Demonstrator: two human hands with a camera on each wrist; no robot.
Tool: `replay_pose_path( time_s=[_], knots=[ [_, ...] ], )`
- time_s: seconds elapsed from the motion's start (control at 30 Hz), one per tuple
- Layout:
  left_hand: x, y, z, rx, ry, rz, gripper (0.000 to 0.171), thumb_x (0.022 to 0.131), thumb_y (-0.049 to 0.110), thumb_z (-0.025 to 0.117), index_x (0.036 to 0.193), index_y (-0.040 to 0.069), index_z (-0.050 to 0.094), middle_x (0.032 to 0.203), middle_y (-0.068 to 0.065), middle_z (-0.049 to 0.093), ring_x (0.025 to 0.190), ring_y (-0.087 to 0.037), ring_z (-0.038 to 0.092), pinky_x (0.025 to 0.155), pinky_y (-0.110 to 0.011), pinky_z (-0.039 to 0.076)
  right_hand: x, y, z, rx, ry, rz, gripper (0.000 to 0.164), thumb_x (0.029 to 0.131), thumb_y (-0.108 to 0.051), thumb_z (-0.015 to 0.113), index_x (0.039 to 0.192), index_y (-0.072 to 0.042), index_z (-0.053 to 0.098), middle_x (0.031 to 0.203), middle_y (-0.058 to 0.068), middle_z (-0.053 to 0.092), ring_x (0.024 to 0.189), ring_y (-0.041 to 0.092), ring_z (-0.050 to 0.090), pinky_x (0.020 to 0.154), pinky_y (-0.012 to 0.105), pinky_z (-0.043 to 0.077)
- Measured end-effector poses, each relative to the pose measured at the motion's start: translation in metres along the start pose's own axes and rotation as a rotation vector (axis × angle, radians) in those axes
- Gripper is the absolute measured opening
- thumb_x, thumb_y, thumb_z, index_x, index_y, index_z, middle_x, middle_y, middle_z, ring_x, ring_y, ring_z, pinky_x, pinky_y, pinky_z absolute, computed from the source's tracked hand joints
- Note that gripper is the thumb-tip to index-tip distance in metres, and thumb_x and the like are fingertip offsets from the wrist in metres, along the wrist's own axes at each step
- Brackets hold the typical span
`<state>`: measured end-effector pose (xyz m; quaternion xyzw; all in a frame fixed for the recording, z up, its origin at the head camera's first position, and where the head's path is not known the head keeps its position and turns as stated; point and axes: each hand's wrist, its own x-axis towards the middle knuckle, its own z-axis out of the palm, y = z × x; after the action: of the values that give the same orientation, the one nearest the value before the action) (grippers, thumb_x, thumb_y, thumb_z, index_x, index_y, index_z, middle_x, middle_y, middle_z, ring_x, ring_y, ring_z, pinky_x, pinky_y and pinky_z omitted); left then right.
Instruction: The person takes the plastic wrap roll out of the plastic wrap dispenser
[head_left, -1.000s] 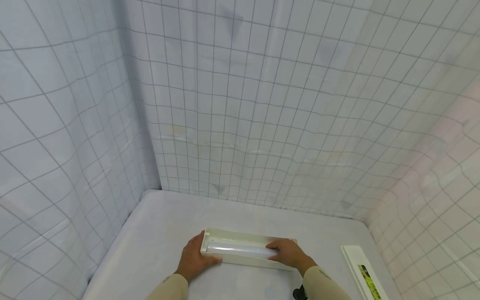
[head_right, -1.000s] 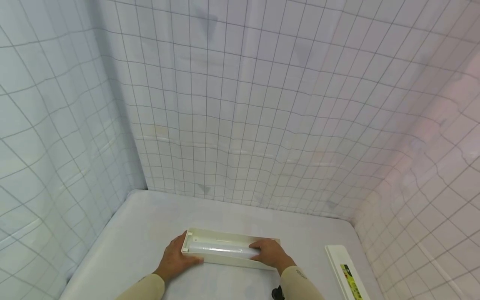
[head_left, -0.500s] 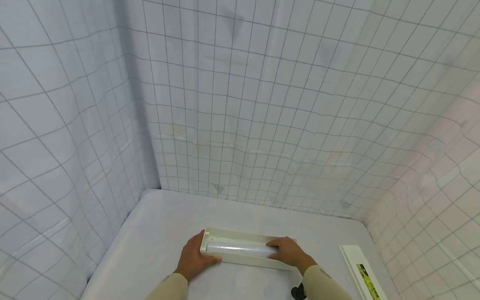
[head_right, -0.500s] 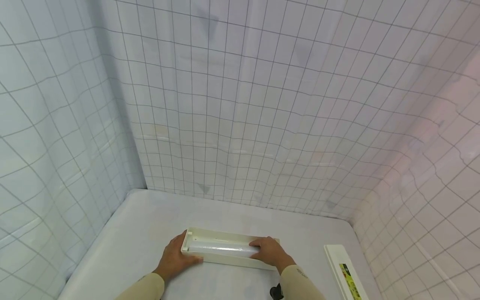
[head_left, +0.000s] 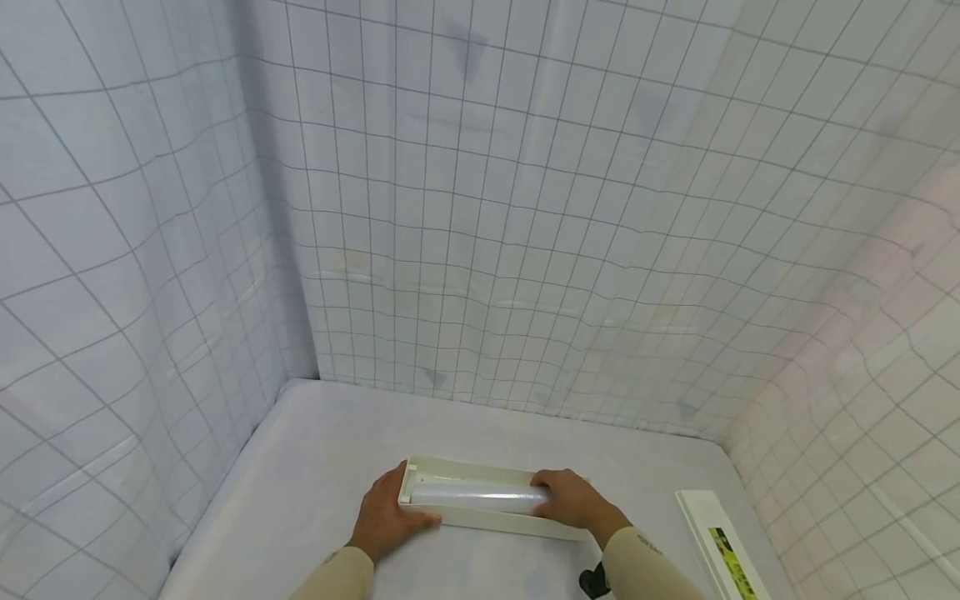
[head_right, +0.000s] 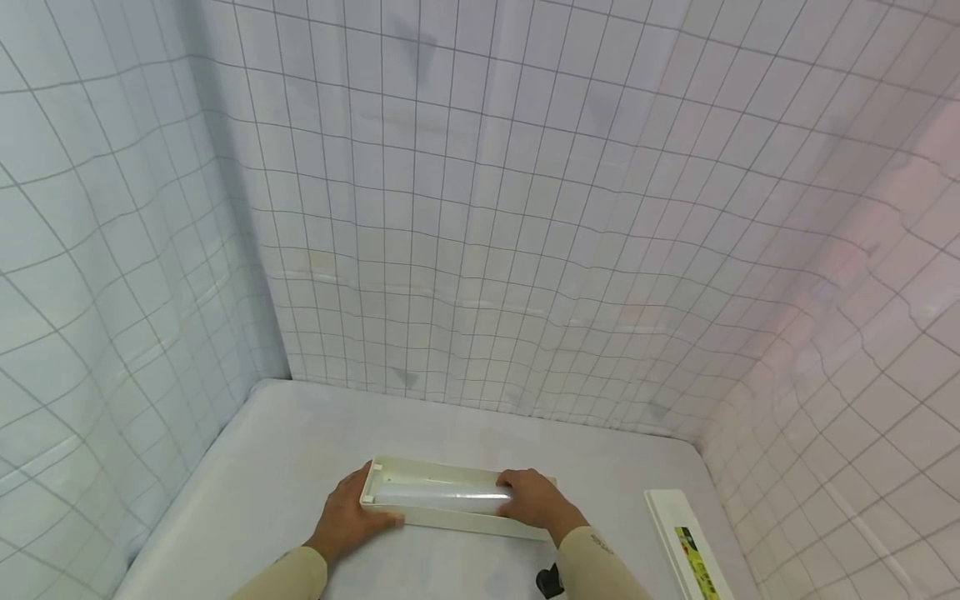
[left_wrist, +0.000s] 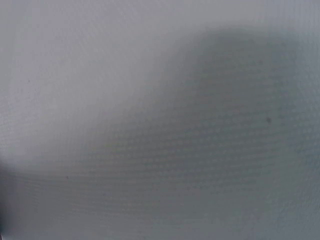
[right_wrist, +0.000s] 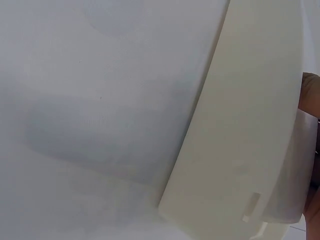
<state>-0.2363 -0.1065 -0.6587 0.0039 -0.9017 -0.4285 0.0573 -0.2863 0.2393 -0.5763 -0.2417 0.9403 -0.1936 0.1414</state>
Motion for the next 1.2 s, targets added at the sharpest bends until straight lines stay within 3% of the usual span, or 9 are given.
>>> replay_pose_path(
  time_s=[0.17, 0.37, 0.9, 1.2],
  knots=[
    [0.001, -0.002, 0.002, 0.011, 0.005, 0.001, 0.115, 0.058, 0.063, 0.092, 0.151, 0.013, 0.048, 0.145, -0.011, 0.061, 0.137, -0.039, 0.052, 0.114, -0.064, 0.039, -0.001, -0.004, -0.004, -0.004, -0.003, 0.02, 0.046, 0.086, -0.03, 0.082, 0.125, -0.01, 0.069, 0.123, 0.005, 0.073, 0.106, 0.022, 0.069, 0.093, 0.046, 0.057],
    [0.0, -0.003, 0.002, 0.024, 0.03, 0.032, 0.115, 0.057, 0.06, 0.093, 0.15, 0.008, 0.049, 0.143, -0.014, 0.061, 0.134, -0.041, 0.054, 0.11, -0.065, 0.042, -0.002, -0.006, -0.009, -0.037, -0.003, -0.018, 0.051, 0.088, -0.028, 0.08, 0.134, -0.008, 0.067, 0.132, 0.011, 0.071, 0.121, 0.031, 0.067, 0.103, 0.051, 0.055],
    [0.001, 0.001, -0.002, 0.04, -0.03, -0.002, 0.116, 0.06, 0.062, 0.091, 0.153, 0.009, 0.045, 0.147, -0.015, 0.057, 0.138, -0.041, 0.05, 0.113, -0.065, 0.038, -0.017, -0.01, -0.031, -0.072, 0.023, -0.035, 0.047, 0.087, -0.028, 0.081, 0.129, -0.01, 0.071, 0.125, 0.008, 0.074, 0.115, 0.03, 0.07, 0.099, 0.051, 0.056],
    [0.002, -0.001, -0.001, 0.024, 0.0, 0.03, 0.114, 0.059, 0.062, 0.091, 0.151, 0.01, 0.048, 0.145, -0.014, 0.06, 0.136, -0.041, 0.052, 0.112, -0.065, 0.04, -0.022, -0.005, -0.037, -0.039, 0.06, -0.026, 0.049, 0.085, -0.029, 0.082, 0.129, -0.01, 0.071, 0.125, 0.008, 0.074, 0.116, 0.03, 0.069, 0.1, 0.051, 0.056]
  ],
)
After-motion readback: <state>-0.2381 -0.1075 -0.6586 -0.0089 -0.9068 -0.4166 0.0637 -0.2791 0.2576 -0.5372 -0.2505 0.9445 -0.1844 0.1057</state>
